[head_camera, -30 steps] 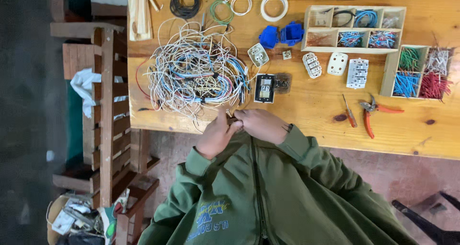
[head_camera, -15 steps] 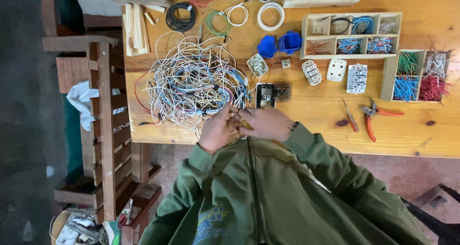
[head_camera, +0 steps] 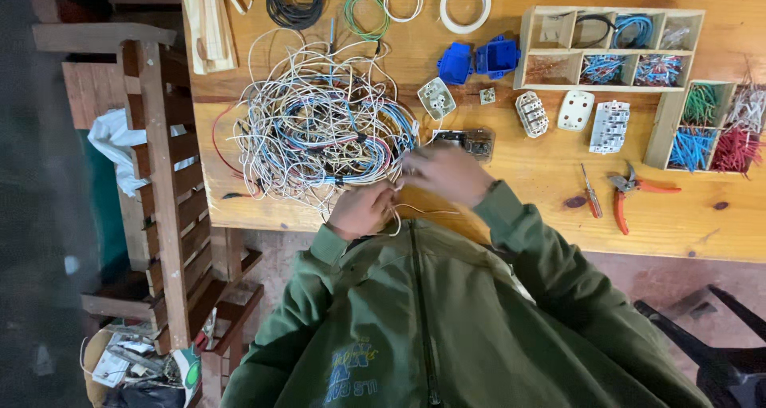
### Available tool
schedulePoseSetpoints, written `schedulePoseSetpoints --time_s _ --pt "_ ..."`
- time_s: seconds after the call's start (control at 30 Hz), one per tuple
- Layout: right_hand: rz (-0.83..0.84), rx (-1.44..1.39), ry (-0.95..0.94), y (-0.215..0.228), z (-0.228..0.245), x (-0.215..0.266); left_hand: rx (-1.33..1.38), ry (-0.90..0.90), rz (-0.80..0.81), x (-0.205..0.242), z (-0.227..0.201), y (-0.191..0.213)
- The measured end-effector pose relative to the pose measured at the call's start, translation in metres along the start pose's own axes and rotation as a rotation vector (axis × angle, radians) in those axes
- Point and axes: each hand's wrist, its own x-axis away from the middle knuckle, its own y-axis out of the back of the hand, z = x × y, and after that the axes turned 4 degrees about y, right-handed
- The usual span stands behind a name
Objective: The person separates and untangles a bundle of wires by hand, pulling individual strands from the main mass and wrapping adhesive tape around one wire.
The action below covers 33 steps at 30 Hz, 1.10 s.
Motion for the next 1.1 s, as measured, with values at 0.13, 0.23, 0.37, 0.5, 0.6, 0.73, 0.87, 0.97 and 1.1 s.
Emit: schedulePoseSetpoints --time_s 0.13,0.23,0.37,0.5,0.6,0.73,0.87,0.97,1.1 --pt "-0.065 -0.129 -0.237 -0.006 -0.091 -0.030 0.128 0.108 -0.110 -0.008 0.026 -0.010" --pt "-0.164 0.028 -0.345 0.007 -0.161 -0.073 0.156 0.016 -0.184 -0.017 0.061 -0.028" --pt "-0.093 0.415 -0.454 -0.036 -0.252 -0.104 0.182 0.125 -0.284 -0.015 0.046 -0.020" --pt "-0.058 0.584 -0.578 -0.062 -0.274 -0.106 0.311 0.096 -0.339 -0.018 0.036 -0.014" --pt "-0.257 0.082 -0.482 -0.019 -0.226 -0.097 0.633 -0.001 -0.274 -0.013 0.015 0.004" --pt "-0.390 -0.352 -0.379 0.026 -0.139 -0.054 0.929 0.008 -0.239 -0.013 -0.004 0.018" --pt "-0.532 -0.888 -0.338 0.070 0.005 -0.012 1.164 -0.186 -0.286 0.001 -0.045 0.032" --pt "-0.534 -1.066 -0.427 0.059 0.053 0.015 1.328 -0.233 -0.313 0.013 -0.060 0.020" --pt "-0.575 -1.111 -0.537 0.027 0.075 0.045 1.225 -0.086 -0.392 0.030 -0.058 0.004"
